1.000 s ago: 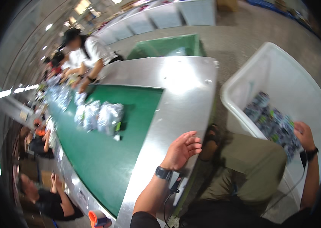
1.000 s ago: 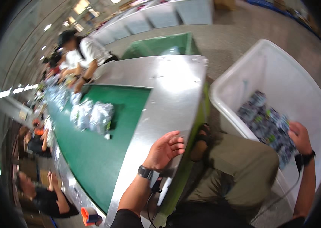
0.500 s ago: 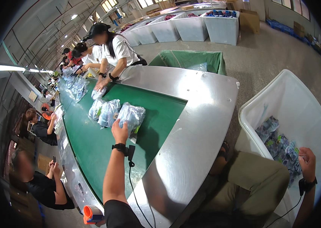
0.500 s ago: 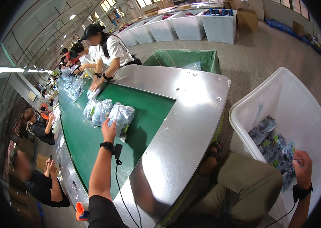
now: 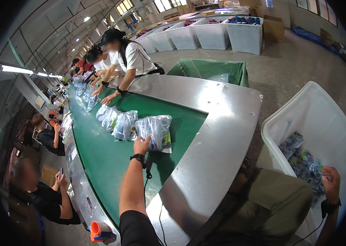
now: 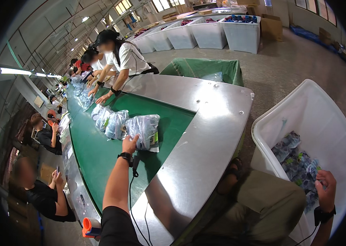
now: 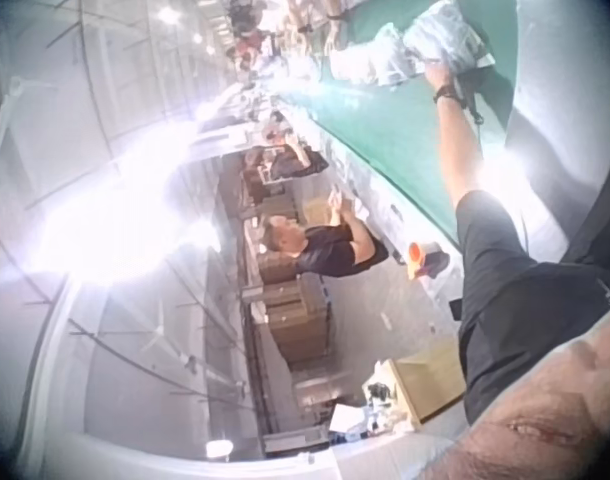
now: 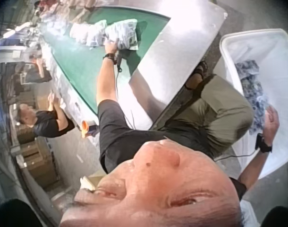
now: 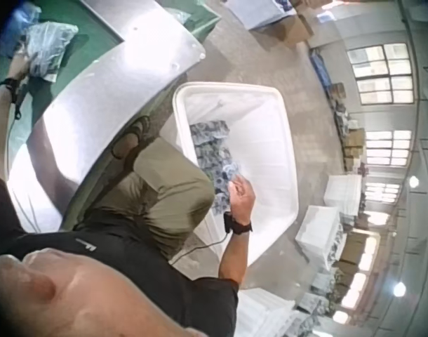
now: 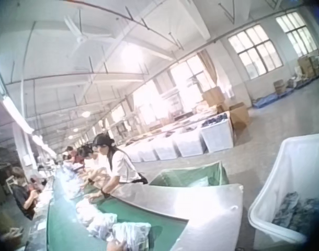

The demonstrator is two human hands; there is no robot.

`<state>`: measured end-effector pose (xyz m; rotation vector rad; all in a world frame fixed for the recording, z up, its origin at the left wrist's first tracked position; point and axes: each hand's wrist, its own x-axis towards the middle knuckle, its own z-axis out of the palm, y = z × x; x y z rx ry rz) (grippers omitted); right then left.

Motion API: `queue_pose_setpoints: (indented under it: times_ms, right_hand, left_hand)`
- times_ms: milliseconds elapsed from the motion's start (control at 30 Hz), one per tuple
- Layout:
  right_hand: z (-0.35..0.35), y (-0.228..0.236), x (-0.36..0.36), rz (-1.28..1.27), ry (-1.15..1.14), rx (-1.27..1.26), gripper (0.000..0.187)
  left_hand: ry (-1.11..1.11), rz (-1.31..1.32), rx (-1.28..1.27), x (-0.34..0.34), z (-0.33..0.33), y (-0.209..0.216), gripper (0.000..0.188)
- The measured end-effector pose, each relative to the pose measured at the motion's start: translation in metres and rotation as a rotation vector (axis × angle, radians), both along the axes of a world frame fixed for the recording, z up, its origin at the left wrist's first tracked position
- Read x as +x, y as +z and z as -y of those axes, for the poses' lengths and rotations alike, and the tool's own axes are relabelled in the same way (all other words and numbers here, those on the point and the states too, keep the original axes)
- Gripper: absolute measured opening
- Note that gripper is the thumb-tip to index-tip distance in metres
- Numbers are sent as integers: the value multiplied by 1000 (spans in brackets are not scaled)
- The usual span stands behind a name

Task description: The person picks packaged socks from a conveyor belt and places them into a white plastic bin. They handle multiple packages one at a time, occasionally inspecting the labels before depositing them into the bin.

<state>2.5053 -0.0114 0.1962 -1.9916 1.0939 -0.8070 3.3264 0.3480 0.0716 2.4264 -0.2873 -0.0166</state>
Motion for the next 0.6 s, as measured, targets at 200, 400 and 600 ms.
queue_pose_setpoints:
  times_ms: [200,400,600]
  right_hand:
    - [-12,9,16,-23,139,-33,39]
    - [-19,1,18,82,201,10,43]
    - [-27,5,31,75,150,-8,41]
  left_hand:
    - [128,-520,-578,-23,6,17,73]
    - [121,-538,-511,-64,16,24,72]
    - [-34,-414,-434,-139,18,30,92]
